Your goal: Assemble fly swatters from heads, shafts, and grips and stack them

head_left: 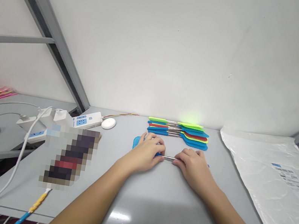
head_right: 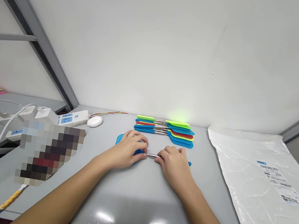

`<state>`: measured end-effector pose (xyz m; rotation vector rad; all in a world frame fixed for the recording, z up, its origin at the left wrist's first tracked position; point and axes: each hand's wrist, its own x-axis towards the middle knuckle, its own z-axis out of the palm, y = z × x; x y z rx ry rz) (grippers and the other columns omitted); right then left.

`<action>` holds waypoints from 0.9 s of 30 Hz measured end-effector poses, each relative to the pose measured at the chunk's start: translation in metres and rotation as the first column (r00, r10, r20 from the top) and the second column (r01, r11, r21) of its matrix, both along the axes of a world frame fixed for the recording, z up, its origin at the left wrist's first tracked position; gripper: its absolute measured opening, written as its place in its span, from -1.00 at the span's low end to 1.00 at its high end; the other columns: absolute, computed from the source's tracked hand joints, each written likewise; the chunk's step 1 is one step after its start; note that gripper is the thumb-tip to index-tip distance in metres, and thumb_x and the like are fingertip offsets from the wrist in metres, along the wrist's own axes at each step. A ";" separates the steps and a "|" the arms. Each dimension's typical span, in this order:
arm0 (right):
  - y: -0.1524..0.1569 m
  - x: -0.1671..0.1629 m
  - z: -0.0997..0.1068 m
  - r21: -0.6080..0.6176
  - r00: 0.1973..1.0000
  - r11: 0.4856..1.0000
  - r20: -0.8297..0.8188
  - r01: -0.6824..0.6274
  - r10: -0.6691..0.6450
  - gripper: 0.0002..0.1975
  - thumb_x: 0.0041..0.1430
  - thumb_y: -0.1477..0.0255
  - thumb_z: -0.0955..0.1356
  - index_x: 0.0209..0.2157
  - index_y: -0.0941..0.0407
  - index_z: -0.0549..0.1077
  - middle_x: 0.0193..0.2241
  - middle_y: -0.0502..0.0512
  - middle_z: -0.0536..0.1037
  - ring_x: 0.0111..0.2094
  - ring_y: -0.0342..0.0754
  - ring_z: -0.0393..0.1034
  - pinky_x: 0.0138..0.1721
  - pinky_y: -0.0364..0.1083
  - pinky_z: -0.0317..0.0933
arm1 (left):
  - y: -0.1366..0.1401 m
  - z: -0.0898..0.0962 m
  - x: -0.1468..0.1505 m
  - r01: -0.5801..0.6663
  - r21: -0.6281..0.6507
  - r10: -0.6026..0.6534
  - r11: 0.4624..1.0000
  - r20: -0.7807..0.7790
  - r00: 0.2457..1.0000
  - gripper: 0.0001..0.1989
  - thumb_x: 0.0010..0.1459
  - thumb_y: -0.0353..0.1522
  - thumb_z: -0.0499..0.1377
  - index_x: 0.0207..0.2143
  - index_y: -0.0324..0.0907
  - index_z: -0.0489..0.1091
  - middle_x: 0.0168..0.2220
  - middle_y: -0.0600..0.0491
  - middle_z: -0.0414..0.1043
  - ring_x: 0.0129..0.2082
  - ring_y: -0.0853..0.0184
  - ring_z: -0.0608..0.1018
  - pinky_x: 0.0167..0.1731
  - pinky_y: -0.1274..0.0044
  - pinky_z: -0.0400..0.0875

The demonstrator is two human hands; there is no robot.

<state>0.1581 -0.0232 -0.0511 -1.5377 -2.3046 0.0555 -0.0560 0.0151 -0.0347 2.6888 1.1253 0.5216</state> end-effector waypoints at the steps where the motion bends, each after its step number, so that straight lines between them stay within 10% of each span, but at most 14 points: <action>1: 0.000 0.001 0.000 -0.003 1.000 1.000 0.000 0.002 -0.002 -0.81 0.29 0.35 0.27 -0.33 0.06 0.48 -0.35 0.02 0.50 -0.26 -0.06 0.33 -0.19 -0.01 -0.04 | 0.001 0.000 -0.001 0.001 -0.008 -0.001 1.000 -0.002 1.000 -0.93 0.19 -0.30 0.12 -0.34 -0.06 0.38 -0.14 0.13 0.36 -0.04 0.22 0.24 0.11 0.18 0.06; 27: 0.002 0.007 0.005 -0.017 0.999 1.000 -0.037 -0.003 0.003 -0.75 0.32 0.29 0.22 -0.33 0.04 0.47 -0.35 -0.02 0.52 -0.26 -0.09 0.36 -0.14 0.00 -0.04 | 0.010 0.006 -0.018 -0.036 0.120 0.043 0.992 -0.054 0.998 -0.78 0.24 -0.24 0.07 -0.34 0.06 0.52 -0.04 0.16 0.41 0.04 0.16 0.23 0.17 -0.01 -0.19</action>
